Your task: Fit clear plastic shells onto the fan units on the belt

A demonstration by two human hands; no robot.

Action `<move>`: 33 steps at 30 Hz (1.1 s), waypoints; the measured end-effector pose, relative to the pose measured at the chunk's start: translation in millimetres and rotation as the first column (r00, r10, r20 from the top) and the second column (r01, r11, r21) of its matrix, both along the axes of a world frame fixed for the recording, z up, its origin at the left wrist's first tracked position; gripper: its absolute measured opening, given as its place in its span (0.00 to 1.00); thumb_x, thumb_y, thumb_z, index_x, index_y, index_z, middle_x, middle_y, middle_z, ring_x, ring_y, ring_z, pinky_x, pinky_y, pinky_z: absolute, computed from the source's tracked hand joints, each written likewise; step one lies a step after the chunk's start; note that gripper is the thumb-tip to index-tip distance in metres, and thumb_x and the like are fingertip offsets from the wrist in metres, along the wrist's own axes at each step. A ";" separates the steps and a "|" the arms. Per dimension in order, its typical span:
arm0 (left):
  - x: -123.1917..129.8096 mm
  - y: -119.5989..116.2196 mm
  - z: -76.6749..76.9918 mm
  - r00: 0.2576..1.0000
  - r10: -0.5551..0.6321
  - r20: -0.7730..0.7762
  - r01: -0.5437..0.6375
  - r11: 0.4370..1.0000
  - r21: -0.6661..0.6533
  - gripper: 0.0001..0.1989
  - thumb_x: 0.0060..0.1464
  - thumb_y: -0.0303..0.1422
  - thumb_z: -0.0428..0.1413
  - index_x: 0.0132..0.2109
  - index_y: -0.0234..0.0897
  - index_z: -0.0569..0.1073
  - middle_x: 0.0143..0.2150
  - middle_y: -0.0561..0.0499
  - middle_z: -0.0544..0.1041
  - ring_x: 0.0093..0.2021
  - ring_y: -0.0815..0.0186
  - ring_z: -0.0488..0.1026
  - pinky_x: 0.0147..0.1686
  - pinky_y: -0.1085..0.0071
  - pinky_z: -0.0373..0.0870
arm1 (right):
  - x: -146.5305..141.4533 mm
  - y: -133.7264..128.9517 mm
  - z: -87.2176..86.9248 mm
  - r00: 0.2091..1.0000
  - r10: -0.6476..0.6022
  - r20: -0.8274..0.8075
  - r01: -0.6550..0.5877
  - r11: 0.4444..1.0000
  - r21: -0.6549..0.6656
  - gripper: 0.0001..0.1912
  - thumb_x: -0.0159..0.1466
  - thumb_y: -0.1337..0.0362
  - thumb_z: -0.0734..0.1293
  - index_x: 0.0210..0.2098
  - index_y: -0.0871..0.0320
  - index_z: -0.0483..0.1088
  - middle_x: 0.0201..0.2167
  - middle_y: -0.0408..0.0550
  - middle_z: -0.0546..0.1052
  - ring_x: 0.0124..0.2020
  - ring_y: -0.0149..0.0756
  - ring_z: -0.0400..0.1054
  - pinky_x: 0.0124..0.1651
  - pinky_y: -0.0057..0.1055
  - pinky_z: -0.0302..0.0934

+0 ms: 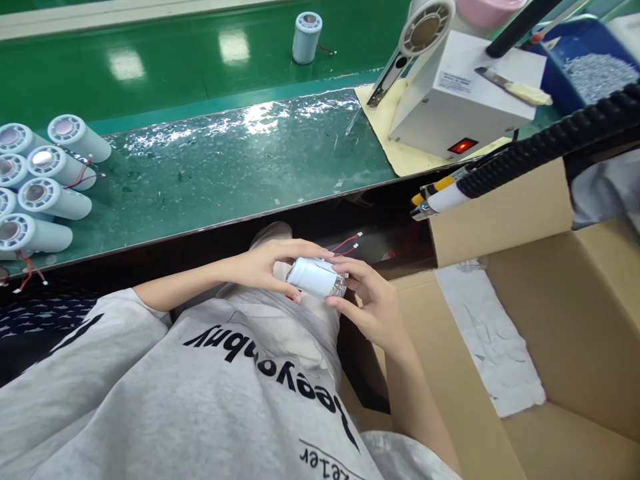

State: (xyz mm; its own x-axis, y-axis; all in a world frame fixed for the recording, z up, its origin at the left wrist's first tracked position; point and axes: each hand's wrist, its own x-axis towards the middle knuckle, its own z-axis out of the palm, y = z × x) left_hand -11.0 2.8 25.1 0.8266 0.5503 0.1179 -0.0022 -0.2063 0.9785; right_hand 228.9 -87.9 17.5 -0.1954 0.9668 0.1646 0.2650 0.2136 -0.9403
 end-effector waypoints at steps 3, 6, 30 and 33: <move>-0.8 -0.1 0.1 1.000 -0.002 0.006 0.002 1.000 0.022 0.35 0.47 0.37 0.72 0.63 0.47 0.75 0.67 0.43 0.73 0.67 0.50 0.69 0.69 0.52 0.62 | -0.7 0.3 2.1 0.997 0.000 -0.082 -0.009 0.995 -0.103 0.21 0.63 0.50 0.76 0.50 0.51 0.73 0.52 0.53 0.78 0.52 0.45 0.75 0.49 0.40 0.78; -1.6 -0.8 0.5 1.000 -0.001 -0.008 0.001 1.000 0.023 0.36 0.47 0.37 0.72 0.64 0.47 0.74 0.67 0.43 0.72 0.67 0.49 0.69 0.69 0.51 0.62 | -0.4 1.3 4.1 0.988 0.001 -0.155 -0.032 0.979 -0.200 0.20 0.63 0.50 0.75 0.51 0.50 0.73 0.51 0.50 0.78 0.47 0.41 0.76 0.47 0.38 0.77; -5.0 -2.4 -7.8 0.998 -0.041 0.054 0.034 0.992 0.125 0.36 0.53 0.37 0.69 0.67 0.47 0.70 0.69 0.42 0.71 0.70 0.52 0.67 0.69 0.54 0.63 | -20.3 13.9 -1.5 0.868 -0.191 -0.459 -0.191 0.725 -0.662 0.33 0.54 0.32 0.73 0.37 0.57 0.69 0.25 0.42 0.75 0.20 0.31 0.71 0.18 0.23 0.66; -5.7 -2.5 -9.1 0.998 -0.044 0.052 0.038 0.993 0.116 0.36 0.52 0.37 0.69 0.67 0.48 0.70 0.70 0.42 0.69 0.70 0.51 0.66 0.69 0.53 0.62 | -23.7 14.8 -0.5 0.855 -0.214 -0.473 -0.223 0.672 -0.706 0.37 0.51 0.30 0.73 0.37 0.57 0.68 0.22 0.42 0.75 0.16 0.31 0.70 0.15 0.22 0.63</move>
